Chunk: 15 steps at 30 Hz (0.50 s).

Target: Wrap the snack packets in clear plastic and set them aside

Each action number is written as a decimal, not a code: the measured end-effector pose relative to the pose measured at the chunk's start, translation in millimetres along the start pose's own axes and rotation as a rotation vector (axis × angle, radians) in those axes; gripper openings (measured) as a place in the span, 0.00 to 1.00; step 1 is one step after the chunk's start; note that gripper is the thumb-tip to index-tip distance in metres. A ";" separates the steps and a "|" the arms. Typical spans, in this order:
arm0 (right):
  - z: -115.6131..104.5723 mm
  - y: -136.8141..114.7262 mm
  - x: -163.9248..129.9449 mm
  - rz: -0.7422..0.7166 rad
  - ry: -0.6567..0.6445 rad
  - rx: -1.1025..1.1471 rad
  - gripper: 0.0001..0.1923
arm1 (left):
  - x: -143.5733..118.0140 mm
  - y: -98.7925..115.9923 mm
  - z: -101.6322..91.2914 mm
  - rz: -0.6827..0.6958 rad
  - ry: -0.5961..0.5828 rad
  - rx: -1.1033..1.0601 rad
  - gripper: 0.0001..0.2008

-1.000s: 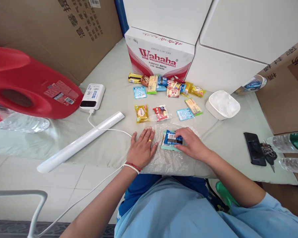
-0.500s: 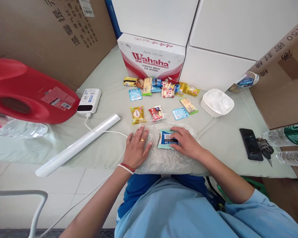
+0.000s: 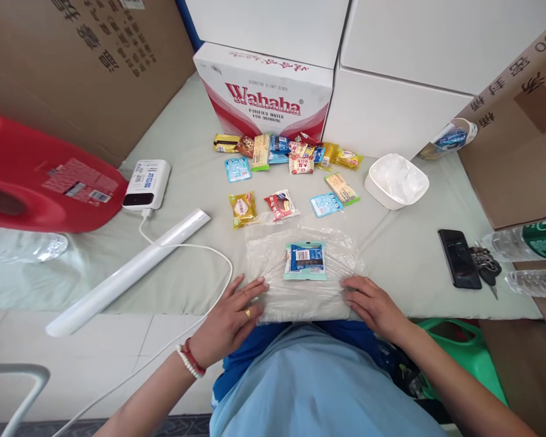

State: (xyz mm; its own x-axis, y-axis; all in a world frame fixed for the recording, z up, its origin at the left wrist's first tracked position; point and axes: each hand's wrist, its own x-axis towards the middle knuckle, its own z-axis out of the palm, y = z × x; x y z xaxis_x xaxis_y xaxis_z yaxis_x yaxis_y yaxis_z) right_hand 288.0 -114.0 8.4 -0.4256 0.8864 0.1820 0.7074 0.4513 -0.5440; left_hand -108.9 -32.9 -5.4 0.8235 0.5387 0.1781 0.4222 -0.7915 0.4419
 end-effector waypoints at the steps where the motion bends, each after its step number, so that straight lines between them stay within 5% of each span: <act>1: -3.1 -0.7 0.2 0.009 0.005 0.036 0.08 | 0.7 0.5 -2.8 -0.030 -0.006 -0.044 0.11; 9: -59.8 6.0 51.3 0.205 -0.096 0.306 0.10 | 41.3 -2.6 -32.2 -0.459 0.169 -0.332 0.15; 15: -60.4 37.0 109.9 0.395 -0.106 0.410 0.16 | 79.2 -24.3 -32.3 -0.753 0.231 -0.348 0.17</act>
State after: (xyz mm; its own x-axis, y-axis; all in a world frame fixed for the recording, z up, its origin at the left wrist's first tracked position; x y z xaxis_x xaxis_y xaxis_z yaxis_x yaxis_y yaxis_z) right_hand 301.6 6.3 57.8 -0.2431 0.9548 -0.1711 0.5567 -0.0071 -0.8307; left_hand -66.2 38.3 26.4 0.2566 0.9599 -0.1132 0.6538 -0.0861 0.7517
